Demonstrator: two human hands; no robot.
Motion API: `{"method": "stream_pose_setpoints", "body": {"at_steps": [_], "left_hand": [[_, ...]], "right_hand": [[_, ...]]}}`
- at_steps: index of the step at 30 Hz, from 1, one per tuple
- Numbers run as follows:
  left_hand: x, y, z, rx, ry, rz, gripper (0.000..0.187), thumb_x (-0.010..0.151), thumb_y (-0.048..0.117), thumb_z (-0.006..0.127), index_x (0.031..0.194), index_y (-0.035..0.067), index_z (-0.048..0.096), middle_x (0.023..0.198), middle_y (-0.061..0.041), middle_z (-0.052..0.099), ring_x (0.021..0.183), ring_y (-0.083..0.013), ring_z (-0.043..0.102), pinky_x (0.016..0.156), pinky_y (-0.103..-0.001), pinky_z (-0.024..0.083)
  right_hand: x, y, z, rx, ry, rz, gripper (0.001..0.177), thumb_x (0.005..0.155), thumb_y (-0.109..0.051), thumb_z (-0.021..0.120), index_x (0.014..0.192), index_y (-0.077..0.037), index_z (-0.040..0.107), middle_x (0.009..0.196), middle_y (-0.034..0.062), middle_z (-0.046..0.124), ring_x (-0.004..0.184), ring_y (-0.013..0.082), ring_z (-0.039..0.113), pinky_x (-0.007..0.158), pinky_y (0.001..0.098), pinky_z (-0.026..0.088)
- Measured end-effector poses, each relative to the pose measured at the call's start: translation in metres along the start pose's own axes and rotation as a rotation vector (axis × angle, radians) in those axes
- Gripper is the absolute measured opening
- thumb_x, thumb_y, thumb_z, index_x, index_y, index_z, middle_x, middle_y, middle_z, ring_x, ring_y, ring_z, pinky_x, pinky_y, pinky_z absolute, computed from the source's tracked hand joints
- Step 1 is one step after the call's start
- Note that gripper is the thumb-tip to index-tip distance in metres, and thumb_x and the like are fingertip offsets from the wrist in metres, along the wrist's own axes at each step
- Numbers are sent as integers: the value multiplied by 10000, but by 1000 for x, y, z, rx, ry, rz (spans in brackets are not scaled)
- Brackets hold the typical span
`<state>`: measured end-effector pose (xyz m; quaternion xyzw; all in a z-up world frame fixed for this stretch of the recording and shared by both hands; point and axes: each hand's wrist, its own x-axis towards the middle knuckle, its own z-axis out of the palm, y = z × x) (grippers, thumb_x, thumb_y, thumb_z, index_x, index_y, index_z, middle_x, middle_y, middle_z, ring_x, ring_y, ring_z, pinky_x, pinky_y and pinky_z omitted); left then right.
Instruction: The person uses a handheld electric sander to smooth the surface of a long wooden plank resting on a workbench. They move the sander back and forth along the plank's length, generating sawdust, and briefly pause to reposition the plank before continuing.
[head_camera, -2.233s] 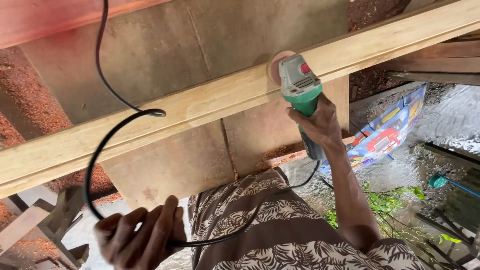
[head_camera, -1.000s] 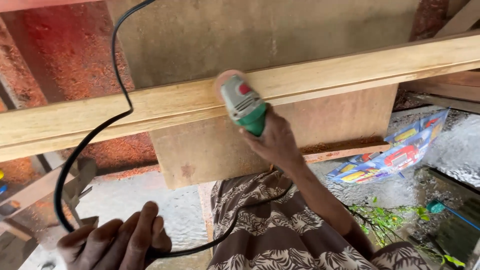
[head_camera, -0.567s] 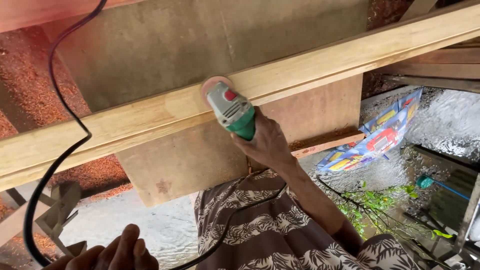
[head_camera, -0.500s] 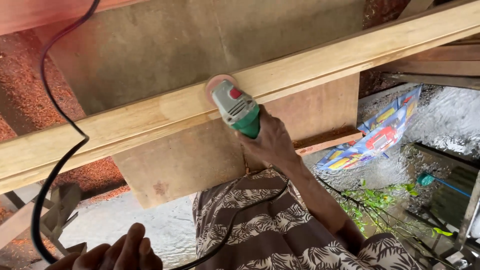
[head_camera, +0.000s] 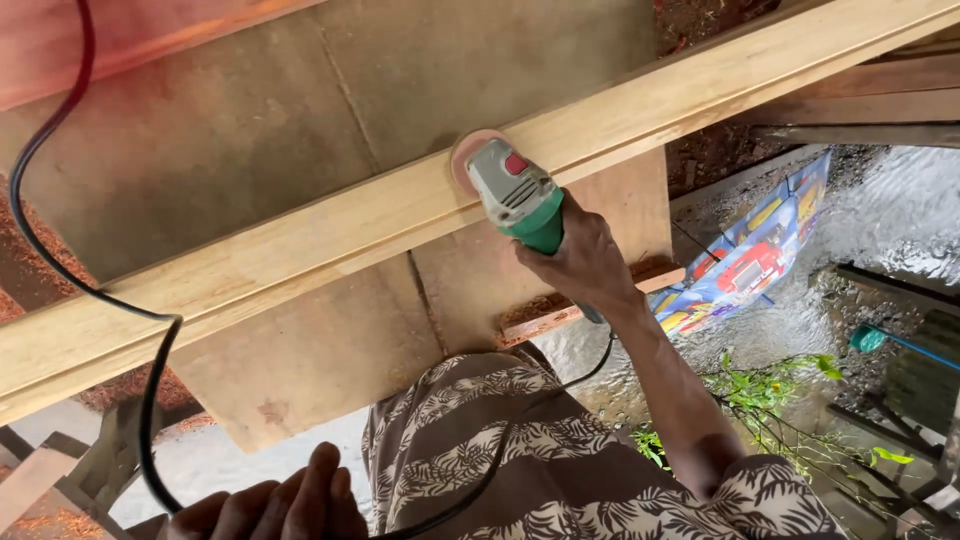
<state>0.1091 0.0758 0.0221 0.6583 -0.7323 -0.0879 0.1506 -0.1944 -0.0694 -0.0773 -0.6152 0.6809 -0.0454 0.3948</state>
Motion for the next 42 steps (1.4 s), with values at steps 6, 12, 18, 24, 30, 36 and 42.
{"method": "stream_pose_setpoints", "body": {"at_steps": [6, 12, 18, 24, 30, 36, 42], "left_hand": [[35, 44, 11, -116, 114, 78, 101, 870, 184, 574, 904, 124, 648, 579, 107, 596, 472, -98, 481, 623, -323, 343], [56, 68, 4, -146, 30, 154, 114, 869, 173, 595, 912, 102, 673, 556, 115, 579, 468, -66, 452, 577, -248, 342], [47, 64, 1, -105, -13, 183, 116, 875, 201, 597, 918, 129, 677, 568, 144, 583, 482, -47, 469, 574, -240, 337], [20, 38, -2, -76, 62, 86, 89, 871, 239, 586, 909, 183, 644, 579, 147, 600, 453, -53, 461, 644, -296, 354], [15, 1, -27, -77, 55, 84, 169, 878, 250, 529, 887, 166, 675, 546, 154, 575, 451, -58, 470, 577, -262, 344], [-10, -50, -61, -50, 48, 151, 159, 870, 254, 551, 900, 156, 673, 522, 136, 523, 457, -81, 443, 573, -250, 366], [-43, -115, -66, 32, 99, 184, 120, 824, 243, 652, 921, 180, 686, 633, 121, 614, 535, -123, 514, 651, -309, 435]], "right_hand": [[5, 38, -31, 16, 13, -9, 594, 745, -310, 682, 1210, 10, 496, 977, 182, 669, 823, 354, 653, 687, 477, 518], [11, 86, -48, -11, 3, -11, 658, 772, -239, 748, 1283, 55, 456, 1031, 205, 667, 842, 302, 676, 766, 368, 603], [10, 115, -63, -17, 155, 89, 520, 802, -286, 767, 1157, -6, 510, 866, 106, 649, 684, 197, 623, 567, 291, 559], [-1, 105, -51, 58, 247, 173, 483, 773, -254, 771, 1114, 18, 564, 926, 142, 652, 728, 255, 625, 571, 343, 558], [-18, 51, -5, 57, 210, 237, 491, 735, -349, 771, 1033, -12, 574, 812, 89, 599, 686, 207, 528, 514, 374, 441], [-35, 13, 45, 26, 187, 175, 567, 755, -351, 756, 1122, 23, 537, 901, 146, 626, 748, 263, 588, 567, 403, 507], [-42, -44, 94, 123, 66, 101, 571, 774, -226, 740, 1216, -9, 452, 973, 129, 637, 766, 234, 638, 599, 338, 600]]}}
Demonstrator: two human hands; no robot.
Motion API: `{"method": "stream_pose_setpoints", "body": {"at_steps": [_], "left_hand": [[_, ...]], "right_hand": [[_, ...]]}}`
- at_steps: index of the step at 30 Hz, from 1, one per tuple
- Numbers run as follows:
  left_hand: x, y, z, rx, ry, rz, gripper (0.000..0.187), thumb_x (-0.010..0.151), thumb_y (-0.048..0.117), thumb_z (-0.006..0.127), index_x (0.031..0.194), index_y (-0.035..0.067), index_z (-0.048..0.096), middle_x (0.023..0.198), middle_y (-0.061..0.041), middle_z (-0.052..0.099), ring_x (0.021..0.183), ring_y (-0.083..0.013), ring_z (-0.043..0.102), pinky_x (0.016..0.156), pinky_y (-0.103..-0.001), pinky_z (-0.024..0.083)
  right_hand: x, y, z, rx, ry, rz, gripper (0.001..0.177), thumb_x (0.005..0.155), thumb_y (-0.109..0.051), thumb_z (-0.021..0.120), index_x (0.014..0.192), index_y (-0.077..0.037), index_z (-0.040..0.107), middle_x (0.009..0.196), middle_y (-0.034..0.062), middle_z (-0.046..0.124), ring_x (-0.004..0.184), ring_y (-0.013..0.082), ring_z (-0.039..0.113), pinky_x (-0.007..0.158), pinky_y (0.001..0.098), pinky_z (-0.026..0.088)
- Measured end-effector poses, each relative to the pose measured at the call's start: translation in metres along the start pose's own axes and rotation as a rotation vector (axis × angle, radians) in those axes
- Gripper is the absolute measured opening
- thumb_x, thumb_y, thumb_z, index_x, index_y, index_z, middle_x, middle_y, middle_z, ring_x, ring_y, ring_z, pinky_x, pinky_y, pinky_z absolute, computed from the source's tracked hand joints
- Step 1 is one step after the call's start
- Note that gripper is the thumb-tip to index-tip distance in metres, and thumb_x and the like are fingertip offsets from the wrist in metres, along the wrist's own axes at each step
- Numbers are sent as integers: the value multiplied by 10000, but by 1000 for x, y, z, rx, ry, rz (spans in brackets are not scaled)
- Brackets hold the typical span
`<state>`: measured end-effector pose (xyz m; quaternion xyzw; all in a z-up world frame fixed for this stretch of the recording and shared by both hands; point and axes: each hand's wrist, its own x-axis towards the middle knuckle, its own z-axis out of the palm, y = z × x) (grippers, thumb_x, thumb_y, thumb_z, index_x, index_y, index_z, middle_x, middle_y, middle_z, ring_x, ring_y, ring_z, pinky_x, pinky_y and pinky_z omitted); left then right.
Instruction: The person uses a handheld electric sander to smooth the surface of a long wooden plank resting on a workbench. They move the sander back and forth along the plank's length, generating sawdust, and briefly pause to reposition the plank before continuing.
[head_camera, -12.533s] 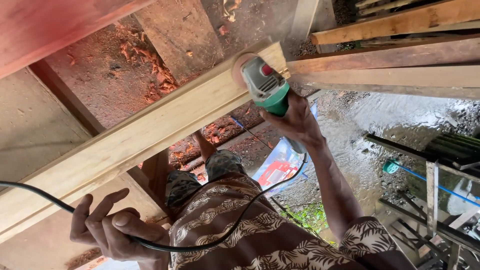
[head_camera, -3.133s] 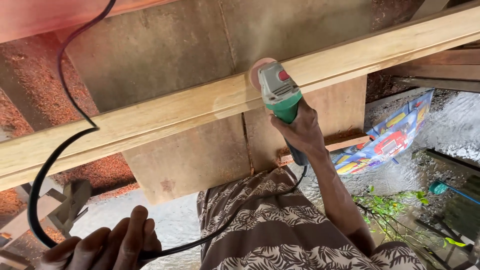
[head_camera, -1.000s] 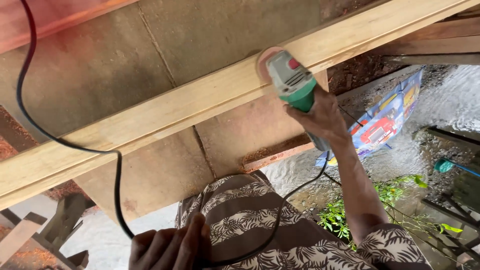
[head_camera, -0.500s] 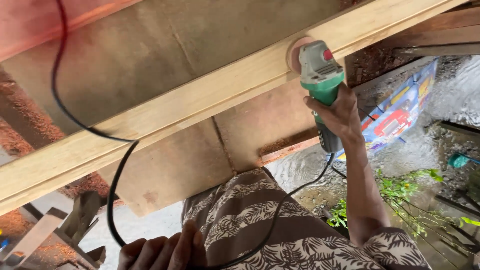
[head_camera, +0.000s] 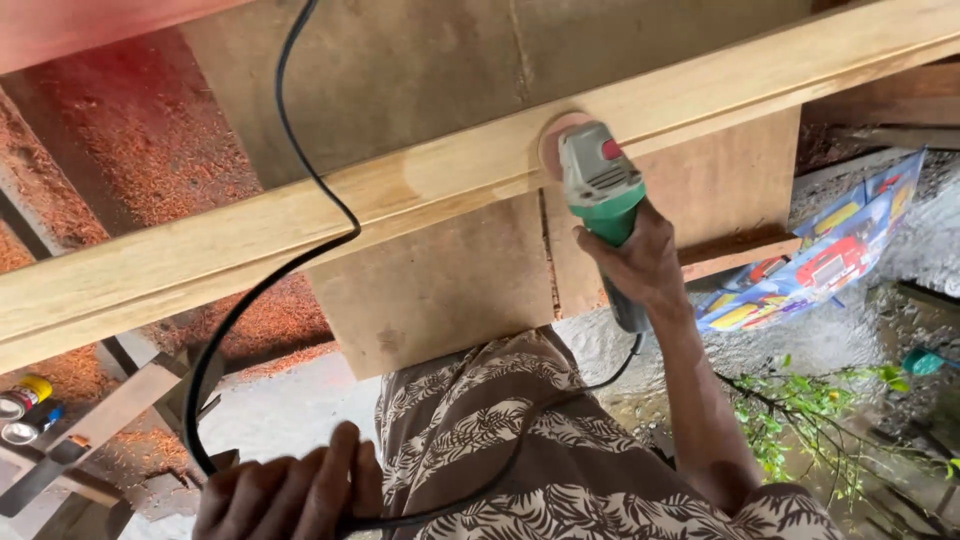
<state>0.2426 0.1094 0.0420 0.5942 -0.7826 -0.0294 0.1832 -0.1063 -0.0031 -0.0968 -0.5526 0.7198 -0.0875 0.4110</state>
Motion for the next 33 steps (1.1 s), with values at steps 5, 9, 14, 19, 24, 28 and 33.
{"method": "stream_pose_setpoints", "body": {"at_steps": [5, 9, 14, 19, 24, 28, 33], "left_hand": [[-17, -40, 1, 36, 134, 76, 101, 831, 128, 615, 831, 78, 703, 531, 30, 561, 465, -157, 506, 528, -293, 372], [-36, -65, -8, 67, 155, 62, 116, 843, 128, 620, 797, 93, 720, 524, 23, 575, 455, -166, 515, 516, -294, 355], [-56, -100, -22, 141, 120, 135, 80, 835, 110, 674, 799, 89, 742, 500, 13, 548, 458, -195, 519, 546, -304, 368], [-71, -120, -24, 134, 181, 138, 78, 828, 117, 694, 797, 82, 756, 539, 15, 589, 484, -195, 534, 532, -307, 354], [-79, -124, -32, 160, 174, 54, 106, 847, 137, 673, 822, 94, 766, 587, 23, 618, 516, -197, 536, 572, -312, 381], [-82, -135, -34, 156, 203, 127, 134, 838, 163, 658, 810, 88, 766, 569, 36, 605, 500, -177, 527, 557, -293, 364], [-88, -141, -37, 149, 280, 118, 211, 852, 180, 608, 767, 76, 771, 533, 34, 567, 459, -178, 488, 520, -301, 344]], "right_hand": [[-16, -24, 34, -85, 30, -135, 540, 755, -240, 746, 1154, 29, 501, 987, 179, 640, 831, 288, 620, 648, 395, 532], [-28, -40, 61, -82, 15, -138, 577, 751, -261, 753, 1178, 36, 505, 967, 163, 661, 785, 274, 633, 633, 382, 538], [-37, -61, 88, -128, 13, -166, 689, 747, -315, 718, 1255, 61, 446, 1019, 198, 651, 817, 327, 637, 701, 436, 528], [-45, -80, 114, -154, -34, -140, 722, 761, -402, 683, 1310, -6, 430, 1179, 163, 623, 1023, 382, 589, 919, 495, 452], [-49, -105, 126, -183, -54, -33, 777, 724, -461, 674, 1332, -44, 427, 1203, 159, 614, 1055, 412, 566, 798, 580, 481], [-53, -113, 135, -118, -62, -209, 684, 776, -404, 667, 1288, -8, 445, 1139, 159, 628, 946, 333, 622, 846, 462, 491], [-60, -130, 153, -206, -157, 8, 812, 732, -488, 641, 1394, -116, 354, 1364, 94, 498, 1177, 442, 447, 854, 599, 458]]}}
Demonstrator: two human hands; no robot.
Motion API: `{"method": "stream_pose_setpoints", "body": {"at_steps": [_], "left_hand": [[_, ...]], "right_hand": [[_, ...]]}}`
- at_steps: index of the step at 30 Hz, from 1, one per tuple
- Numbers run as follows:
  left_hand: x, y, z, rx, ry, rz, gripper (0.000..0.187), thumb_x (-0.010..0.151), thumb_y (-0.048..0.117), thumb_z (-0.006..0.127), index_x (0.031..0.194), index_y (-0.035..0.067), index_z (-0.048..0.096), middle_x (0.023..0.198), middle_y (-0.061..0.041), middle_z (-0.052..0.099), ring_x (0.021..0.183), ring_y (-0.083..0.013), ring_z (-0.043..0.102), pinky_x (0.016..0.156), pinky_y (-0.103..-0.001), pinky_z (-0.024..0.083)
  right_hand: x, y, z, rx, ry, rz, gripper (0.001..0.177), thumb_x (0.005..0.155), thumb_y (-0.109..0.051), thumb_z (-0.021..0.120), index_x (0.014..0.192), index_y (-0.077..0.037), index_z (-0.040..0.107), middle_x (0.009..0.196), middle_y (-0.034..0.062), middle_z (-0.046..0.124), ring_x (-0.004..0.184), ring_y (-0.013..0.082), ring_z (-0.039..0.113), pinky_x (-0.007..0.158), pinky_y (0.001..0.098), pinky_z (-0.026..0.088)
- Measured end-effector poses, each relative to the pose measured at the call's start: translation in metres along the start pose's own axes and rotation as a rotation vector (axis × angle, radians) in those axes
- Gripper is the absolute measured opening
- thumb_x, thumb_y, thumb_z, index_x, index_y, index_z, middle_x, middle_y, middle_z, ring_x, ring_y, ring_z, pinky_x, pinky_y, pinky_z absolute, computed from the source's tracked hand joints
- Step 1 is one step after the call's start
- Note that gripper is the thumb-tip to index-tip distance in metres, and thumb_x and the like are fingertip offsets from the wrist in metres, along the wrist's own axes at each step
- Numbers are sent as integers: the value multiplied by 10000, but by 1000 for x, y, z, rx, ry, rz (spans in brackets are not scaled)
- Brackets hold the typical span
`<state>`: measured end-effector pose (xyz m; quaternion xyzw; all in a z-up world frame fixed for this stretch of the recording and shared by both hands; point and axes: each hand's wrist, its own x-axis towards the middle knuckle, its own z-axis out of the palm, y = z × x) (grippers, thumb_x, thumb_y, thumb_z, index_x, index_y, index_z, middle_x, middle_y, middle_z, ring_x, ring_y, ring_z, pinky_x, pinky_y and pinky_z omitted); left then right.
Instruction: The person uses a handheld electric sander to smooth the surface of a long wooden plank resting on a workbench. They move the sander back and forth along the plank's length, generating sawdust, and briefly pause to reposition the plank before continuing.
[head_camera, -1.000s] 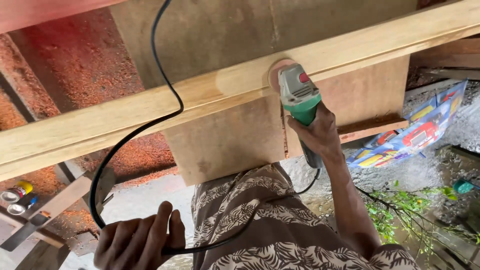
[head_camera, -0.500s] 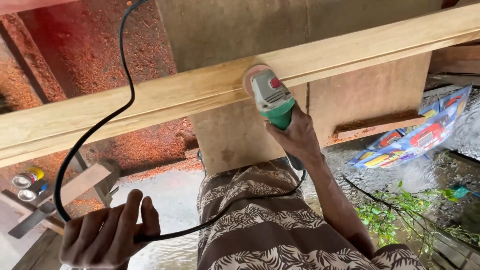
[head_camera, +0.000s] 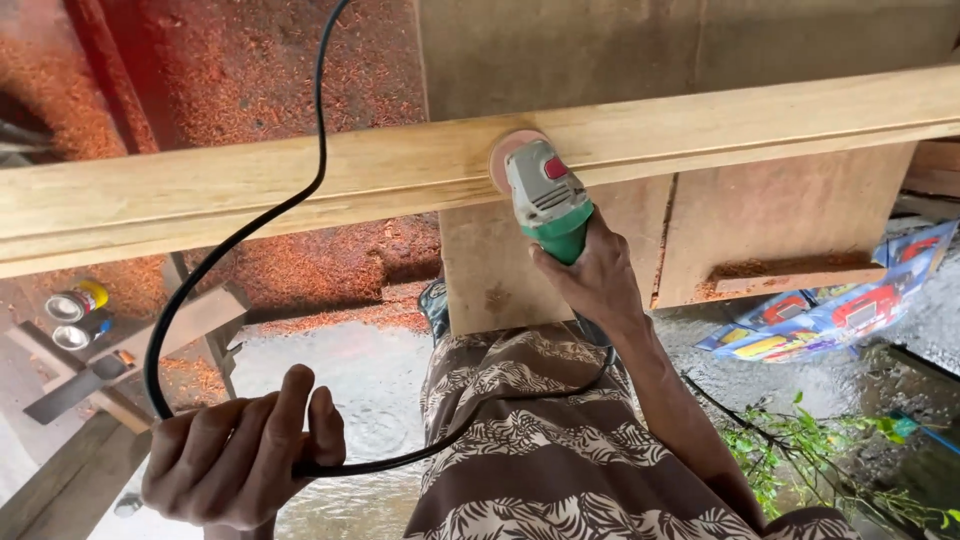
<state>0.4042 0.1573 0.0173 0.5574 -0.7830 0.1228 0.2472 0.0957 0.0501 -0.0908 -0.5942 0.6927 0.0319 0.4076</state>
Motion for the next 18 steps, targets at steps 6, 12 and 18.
{"method": "stream_pose_setpoints", "body": {"at_steps": [6, 12, 18], "left_hand": [[-3, -5, -13, 15, -49, -6, 211, 857, 176, 596, 793, 75, 770, 548, 37, 588, 490, -172, 527, 539, -279, 360], [-16, -2, -32, 23, -168, -115, 198, 870, 205, 604, 901, 81, 755, 657, 13, 678, 594, -184, 583, 628, -303, 426], [-42, -12, -13, 6, -36, -32, 234, 843, 193, 603, 769, 43, 767, 512, 6, 603, 457, -218, 504, 538, -364, 354]], "right_hand": [[2, -11, 25, -20, 18, -272, 654, 799, -436, 656, 1247, -13, 438, 1050, 125, 647, 880, 323, 658, 892, 506, 498], [5, -33, 51, 4, 9, -488, 535, 867, -373, 646, 1169, 39, 488, 838, 152, 658, 582, 191, 648, 502, 279, 590], [7, -58, 42, 20, -52, -342, 488, 803, -388, 677, 1088, -30, 507, 881, 124, 662, 721, 245, 664, 599, 354, 578]]}}
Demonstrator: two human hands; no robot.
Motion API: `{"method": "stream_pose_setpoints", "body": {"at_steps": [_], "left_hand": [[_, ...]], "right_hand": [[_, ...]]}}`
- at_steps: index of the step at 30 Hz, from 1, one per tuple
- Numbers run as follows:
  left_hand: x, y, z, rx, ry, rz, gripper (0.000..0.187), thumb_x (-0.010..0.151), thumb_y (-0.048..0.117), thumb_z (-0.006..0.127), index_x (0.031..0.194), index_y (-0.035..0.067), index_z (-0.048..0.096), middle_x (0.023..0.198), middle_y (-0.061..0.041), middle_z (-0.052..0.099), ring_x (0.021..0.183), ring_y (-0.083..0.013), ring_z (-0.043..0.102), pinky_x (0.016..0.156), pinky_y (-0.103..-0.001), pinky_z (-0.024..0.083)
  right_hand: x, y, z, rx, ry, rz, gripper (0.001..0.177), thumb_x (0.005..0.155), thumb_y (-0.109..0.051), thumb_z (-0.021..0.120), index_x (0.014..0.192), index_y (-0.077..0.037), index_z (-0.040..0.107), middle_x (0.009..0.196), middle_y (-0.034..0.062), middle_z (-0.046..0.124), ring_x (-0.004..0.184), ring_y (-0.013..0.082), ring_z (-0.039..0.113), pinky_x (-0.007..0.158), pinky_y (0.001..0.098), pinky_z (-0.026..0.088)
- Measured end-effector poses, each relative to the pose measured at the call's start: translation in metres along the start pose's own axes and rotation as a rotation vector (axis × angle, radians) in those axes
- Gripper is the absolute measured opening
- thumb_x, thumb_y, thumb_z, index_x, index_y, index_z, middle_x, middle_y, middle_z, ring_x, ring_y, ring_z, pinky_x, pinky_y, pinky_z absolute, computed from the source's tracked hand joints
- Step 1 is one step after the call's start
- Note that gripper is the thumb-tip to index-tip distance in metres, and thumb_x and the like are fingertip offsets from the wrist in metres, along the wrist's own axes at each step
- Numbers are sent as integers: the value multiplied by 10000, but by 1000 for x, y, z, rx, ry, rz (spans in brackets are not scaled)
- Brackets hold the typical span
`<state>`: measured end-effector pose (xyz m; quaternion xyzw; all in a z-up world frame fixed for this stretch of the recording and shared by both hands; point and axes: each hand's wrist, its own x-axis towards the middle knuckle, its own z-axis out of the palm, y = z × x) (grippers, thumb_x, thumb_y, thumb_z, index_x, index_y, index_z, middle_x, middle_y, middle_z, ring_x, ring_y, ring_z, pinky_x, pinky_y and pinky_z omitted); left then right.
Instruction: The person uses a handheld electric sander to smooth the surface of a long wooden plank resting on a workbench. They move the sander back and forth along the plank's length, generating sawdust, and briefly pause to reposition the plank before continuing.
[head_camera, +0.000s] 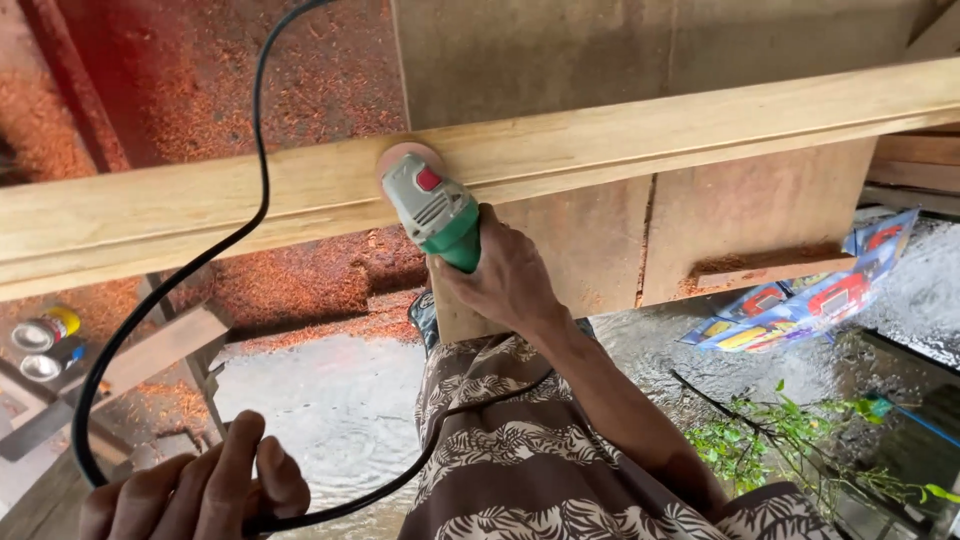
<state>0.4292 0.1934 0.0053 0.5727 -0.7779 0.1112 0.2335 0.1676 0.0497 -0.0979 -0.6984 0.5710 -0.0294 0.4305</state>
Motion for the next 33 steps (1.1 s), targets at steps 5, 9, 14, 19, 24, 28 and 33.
{"method": "stream_pose_setpoints", "body": {"at_steps": [5, 9, 14, 19, 24, 28, 33], "left_hand": [[-4, 0, 11, -1, -1, -32, 222, 825, 212, 616, 770, 68, 775, 469, -11, 529, 500, -266, 528, 598, -403, 388], [22, 6, 16, -23, -24, 9, 202, 814, 203, 637, 788, 67, 783, 499, -8, 580, 511, -253, 558, 578, -390, 396], [57, 23, 13, -51, -162, -44, 162, 834, 161, 617, 861, 81, 756, 575, 26, 617, 544, -192, 558, 612, -346, 405], [69, 39, 21, -49, -202, -54, 148, 842, 153, 634, 900, 82, 750, 594, 16, 623, 561, -203, 534, 616, -343, 410], [81, 52, 35, -77, -241, -75, 125, 845, 121, 671, 941, 73, 735, 570, -55, 590, 541, -229, 529, 601, -349, 402], [87, 56, 60, -74, -104, 7, 127, 829, 122, 646, 814, 75, 763, 518, -28, 536, 476, -216, 505, 530, -323, 363], [95, 65, 87, -67, -53, 35, 206, 874, 167, 606, 750, 96, 754, 491, -7, 509, 443, -201, 458, 477, -310, 320]], "right_hand": [[1, 11, -15, -5, 37, 57, 502, 795, -382, 671, 1097, -22, 494, 839, 112, 648, 692, 252, 660, 591, 391, 565], [-3, 28, -29, 10, 30, 63, 546, 819, -395, 645, 1168, -7, 486, 931, 122, 663, 767, 242, 673, 674, 361, 601], [-9, 60, -44, -8, 87, 40, 566, 841, -362, 631, 1236, -2, 444, 993, 144, 667, 821, 269, 699, 772, 412, 598], [-11, 70, -73, 14, 102, 127, 582, 809, -398, 633, 1219, -23, 459, 1012, 142, 662, 858, 303, 675, 815, 458, 549], [-11, 88, -97, 42, 137, 156, 586, 771, -388, 649, 1195, -14, 493, 964, 134, 671, 834, 314, 666, 775, 462, 537], [-15, 109, -112, 3, 151, 177, 588, 768, -387, 664, 1170, 2, 485, 973, 168, 647, 844, 370, 637, 760, 492, 507], [-17, 139, -126, -60, 217, 79, 591, 782, -344, 676, 1192, 33, 478, 969, 159, 649, 802, 341, 636, 821, 486, 492]]}}
